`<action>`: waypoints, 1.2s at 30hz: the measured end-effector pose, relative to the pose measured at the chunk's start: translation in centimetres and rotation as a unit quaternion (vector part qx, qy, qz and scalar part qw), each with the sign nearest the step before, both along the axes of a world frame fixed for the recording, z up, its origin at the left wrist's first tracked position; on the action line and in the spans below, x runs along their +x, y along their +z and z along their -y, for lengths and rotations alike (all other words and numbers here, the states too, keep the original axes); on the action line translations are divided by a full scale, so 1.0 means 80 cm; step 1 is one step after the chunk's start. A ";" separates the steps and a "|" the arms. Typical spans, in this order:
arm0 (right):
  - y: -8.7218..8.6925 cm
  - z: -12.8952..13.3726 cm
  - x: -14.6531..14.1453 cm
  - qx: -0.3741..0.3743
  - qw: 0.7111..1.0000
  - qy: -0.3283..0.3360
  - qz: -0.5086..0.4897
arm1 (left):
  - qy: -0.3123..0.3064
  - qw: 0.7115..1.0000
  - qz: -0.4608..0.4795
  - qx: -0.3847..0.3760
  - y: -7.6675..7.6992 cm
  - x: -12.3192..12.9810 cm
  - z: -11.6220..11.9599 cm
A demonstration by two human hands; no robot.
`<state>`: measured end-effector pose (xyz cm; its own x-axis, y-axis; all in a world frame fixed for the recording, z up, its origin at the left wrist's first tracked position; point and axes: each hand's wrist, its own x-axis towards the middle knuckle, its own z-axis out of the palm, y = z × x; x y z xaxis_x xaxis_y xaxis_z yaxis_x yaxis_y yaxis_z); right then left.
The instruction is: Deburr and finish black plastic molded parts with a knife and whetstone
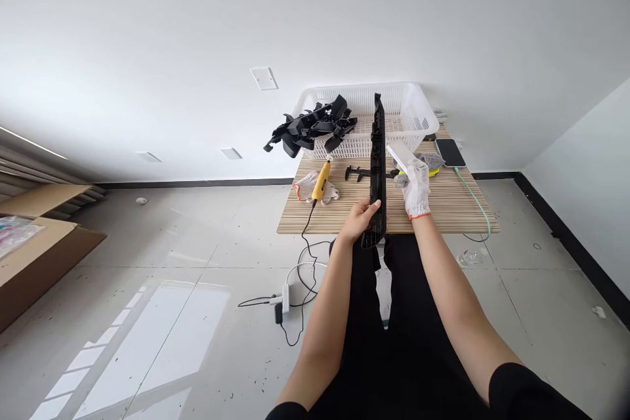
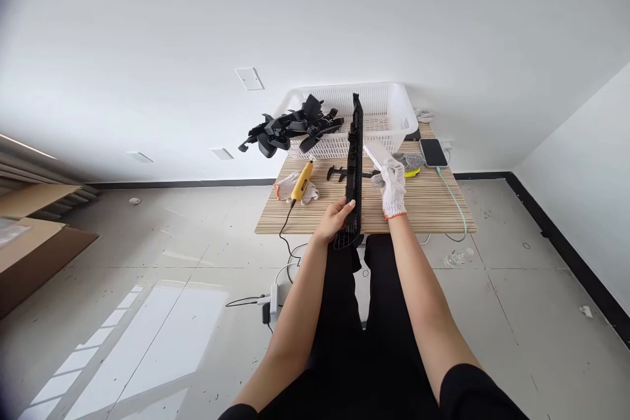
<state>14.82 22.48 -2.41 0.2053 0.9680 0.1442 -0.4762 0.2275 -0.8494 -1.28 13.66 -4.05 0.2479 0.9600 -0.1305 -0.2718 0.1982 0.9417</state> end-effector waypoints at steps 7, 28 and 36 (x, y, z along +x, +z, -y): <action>-0.003 0.003 -0.010 -0.030 0.995 0.095 0.025 | 0.017 1.000 0.001 0.004 0.002 0.005 -0.002; -0.007 -0.012 -0.005 -0.067 0.996 0.054 -0.030 | 0.039 0.950 -0.283 0.126 0.003 0.013 0.013; -0.008 -0.011 -0.005 -0.065 0.995 0.068 -0.014 | 0.043 0.950 -0.288 0.113 0.005 0.017 0.016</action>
